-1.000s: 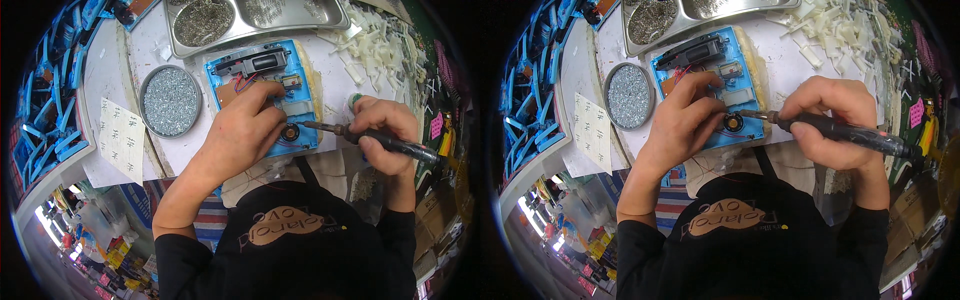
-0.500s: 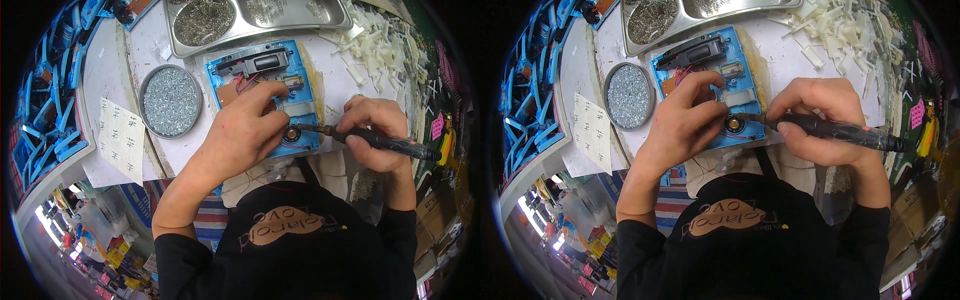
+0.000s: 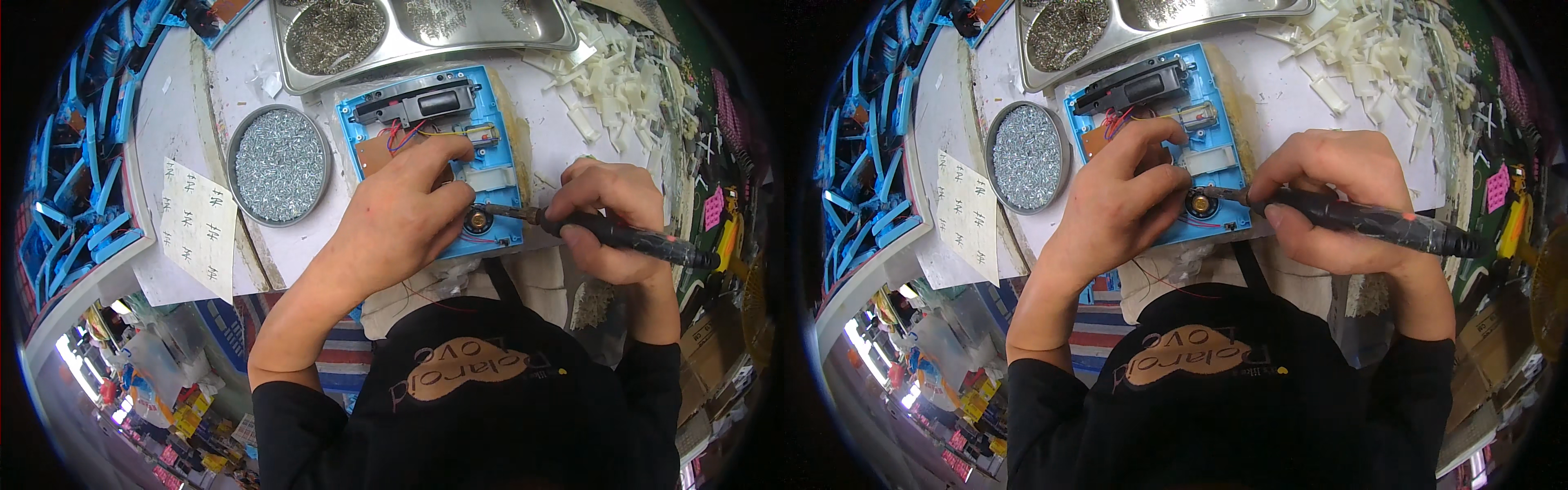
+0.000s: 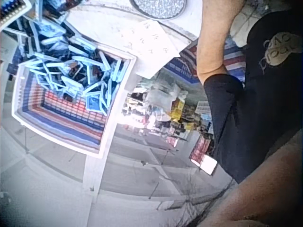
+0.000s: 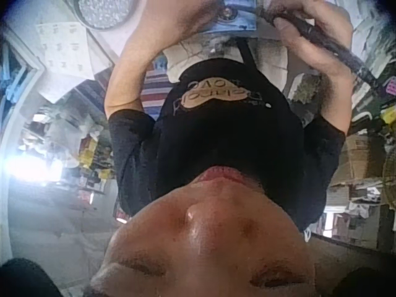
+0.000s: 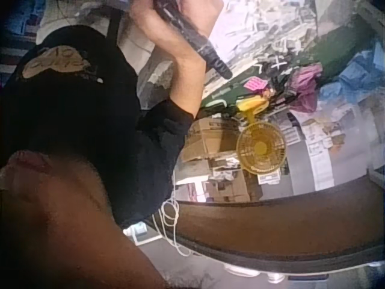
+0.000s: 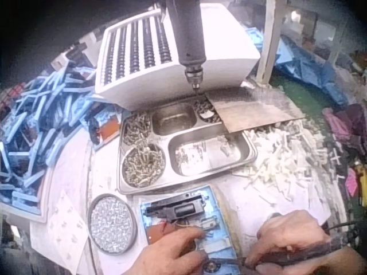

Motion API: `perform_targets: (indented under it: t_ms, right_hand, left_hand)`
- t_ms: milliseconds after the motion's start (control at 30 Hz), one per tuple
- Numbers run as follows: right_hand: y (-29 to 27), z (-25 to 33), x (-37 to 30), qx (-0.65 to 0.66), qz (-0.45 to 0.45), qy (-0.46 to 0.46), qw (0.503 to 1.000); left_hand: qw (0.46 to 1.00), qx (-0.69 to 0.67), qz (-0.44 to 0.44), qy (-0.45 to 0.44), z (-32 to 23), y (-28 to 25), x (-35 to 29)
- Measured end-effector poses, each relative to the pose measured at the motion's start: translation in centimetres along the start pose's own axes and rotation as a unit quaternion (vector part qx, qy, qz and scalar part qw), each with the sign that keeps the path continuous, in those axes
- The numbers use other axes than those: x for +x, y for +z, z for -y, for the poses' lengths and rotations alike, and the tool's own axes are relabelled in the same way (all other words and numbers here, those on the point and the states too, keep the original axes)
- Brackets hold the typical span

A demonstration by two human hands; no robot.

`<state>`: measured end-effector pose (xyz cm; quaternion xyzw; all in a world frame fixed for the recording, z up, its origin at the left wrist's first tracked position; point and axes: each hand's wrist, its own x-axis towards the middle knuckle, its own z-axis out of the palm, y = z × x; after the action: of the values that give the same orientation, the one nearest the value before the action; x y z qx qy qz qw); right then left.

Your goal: The person is assembling electronic components, specifically soldering wires and using an electric screwdriver to assemble a device inside a blue plastic housing.

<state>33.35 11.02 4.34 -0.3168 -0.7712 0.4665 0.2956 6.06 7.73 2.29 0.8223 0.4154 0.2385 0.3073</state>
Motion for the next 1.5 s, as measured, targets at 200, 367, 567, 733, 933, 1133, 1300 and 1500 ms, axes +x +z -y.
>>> perform_targets:
  t_ms: [200,367,567,733,933,1133,1300,1500]
  right_hand:
    - [-0.3,1.1,-0.3,0.054,-0.007,0.097,0.994]
    - [-1.3,1.3,-2.6,0.134,-0.081,0.088,0.984]
    - [-1.4,0.8,-5.3,0.163,-0.158,0.098,0.969]
    - [-1.4,0.7,-5.6,0.173,-0.189,0.117,0.959]
    - [-1.7,0.2,-5.0,0.185,-0.197,0.085,0.959]
    - [-1.8,-0.2,-4.3,0.189,-0.2,0.069,0.959]
    - [-1.9,-0.5,-4.2,0.198,-0.2,0.069,0.957]
    - [-1.6,-0.4,-2.8,0.112,-0.152,0.066,0.98]
  left_hand:
    - [1.0,0.009,-0.002,0.001,0.0,0.0,-0.1]
    - [1.0,0.006,-0.002,0.004,-0.1,-0.1,0.0]
    - [1.0,0.012,-0.008,0.009,0.0,0.1,-0.1]
    - [1.0,0.017,-0.017,0.02,0.0,0.0,0.0]
    - [0.991,0.065,-0.118,0.004,-1.0,0.0,0.8]
    - [0.963,0.214,-0.163,0.029,-0.1,0.6,3.3]
    - [0.964,0.21,-0.161,0.013,-0.4,0.5,3.2]
    - [0.964,0.22,-0.151,0.001,-0.5,0.7,3.5]
